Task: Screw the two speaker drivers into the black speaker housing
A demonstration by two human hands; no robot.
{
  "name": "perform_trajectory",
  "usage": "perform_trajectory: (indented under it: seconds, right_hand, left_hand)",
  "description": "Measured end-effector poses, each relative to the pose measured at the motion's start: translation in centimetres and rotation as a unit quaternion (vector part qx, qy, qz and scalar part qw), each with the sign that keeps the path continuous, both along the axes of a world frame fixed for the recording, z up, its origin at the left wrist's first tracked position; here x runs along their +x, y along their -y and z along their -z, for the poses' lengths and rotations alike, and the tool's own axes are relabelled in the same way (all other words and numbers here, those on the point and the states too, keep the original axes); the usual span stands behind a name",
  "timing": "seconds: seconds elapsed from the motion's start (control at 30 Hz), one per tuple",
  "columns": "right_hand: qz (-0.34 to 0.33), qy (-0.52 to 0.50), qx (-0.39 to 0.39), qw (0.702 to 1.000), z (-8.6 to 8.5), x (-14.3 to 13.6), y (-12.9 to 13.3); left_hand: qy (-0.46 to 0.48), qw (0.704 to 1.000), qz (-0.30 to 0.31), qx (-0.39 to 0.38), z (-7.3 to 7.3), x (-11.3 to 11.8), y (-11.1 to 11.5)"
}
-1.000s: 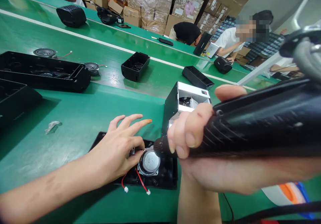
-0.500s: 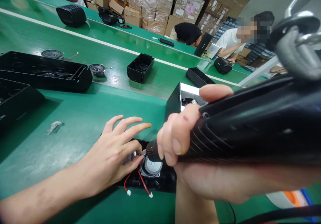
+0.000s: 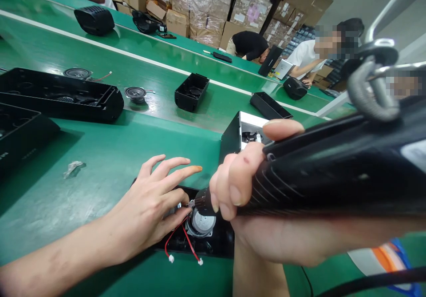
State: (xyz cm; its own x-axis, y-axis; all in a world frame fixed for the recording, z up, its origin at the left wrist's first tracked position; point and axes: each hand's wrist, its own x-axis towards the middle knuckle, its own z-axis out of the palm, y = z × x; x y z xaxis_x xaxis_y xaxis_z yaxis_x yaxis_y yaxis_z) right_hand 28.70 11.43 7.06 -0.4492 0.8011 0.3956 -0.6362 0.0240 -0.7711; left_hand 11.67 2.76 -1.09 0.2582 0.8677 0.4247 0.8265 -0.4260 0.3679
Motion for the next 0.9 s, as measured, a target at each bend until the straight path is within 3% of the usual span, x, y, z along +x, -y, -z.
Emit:
perform_trajectory:
  seconds: [0.13,0.9]
  right_hand:
    - [0.031,0.015,0.076,0.997,-0.6,-0.3,-0.1]
    - [0.025,0.027,0.069,0.997,-0.4,-0.3,0.1]
  left_hand:
    - [0.012,1.000,0.003,-0.028,-0.3,0.0,0.2]
    - [0.030,0.998,0.013,-0.049,-1.1,-0.3,0.1]
